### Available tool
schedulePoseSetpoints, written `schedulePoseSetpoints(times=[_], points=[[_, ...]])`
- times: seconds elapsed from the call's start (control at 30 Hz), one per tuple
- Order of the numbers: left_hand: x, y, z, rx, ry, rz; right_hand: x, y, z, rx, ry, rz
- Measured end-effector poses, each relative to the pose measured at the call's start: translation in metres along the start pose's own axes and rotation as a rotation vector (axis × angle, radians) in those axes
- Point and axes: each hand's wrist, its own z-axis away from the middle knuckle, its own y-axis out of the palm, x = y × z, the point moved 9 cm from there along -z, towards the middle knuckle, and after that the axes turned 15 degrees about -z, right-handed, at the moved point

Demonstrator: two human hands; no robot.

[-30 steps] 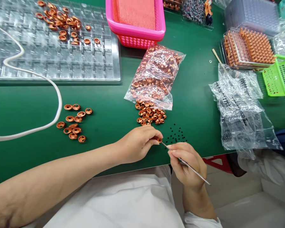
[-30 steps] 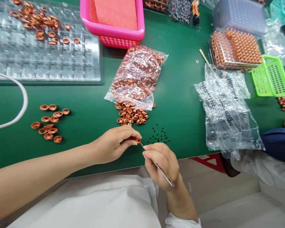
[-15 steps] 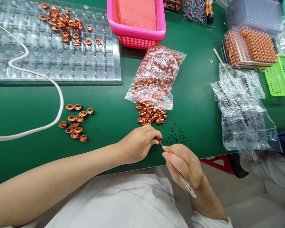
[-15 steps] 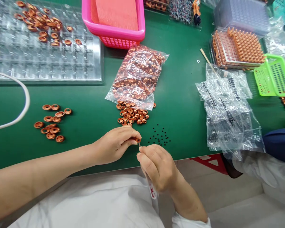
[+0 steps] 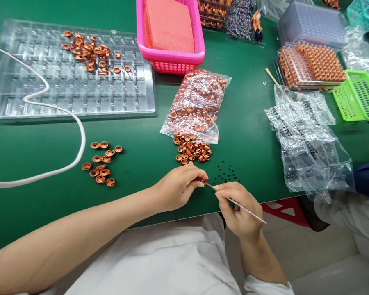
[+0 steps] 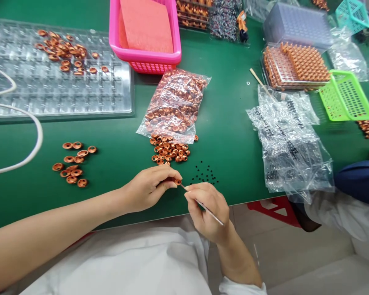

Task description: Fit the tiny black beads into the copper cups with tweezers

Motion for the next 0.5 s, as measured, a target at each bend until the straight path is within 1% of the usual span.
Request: schedulePoseSetpoints(times=[0.1, 0.23, 0.5], points=[[-0.0031, 0.0006, 0.0014, -0.006, 0.010, 0.023, -0.0067, -0.0051, 0.0048, -0.081, 0.077, -0.068], [-0.0049, 0.0013, 0.0040, -0.021, 0.007, 0.033, -0.0085, -0.0072, 0.0077, -0.127, 0.109, -0.101], [-0.0035, 0.0059, 0.0053, -0.013, 0.005, -0.007, -0.0072, -0.0047, 0.0048, -0.056, 0.086, -0.093]])
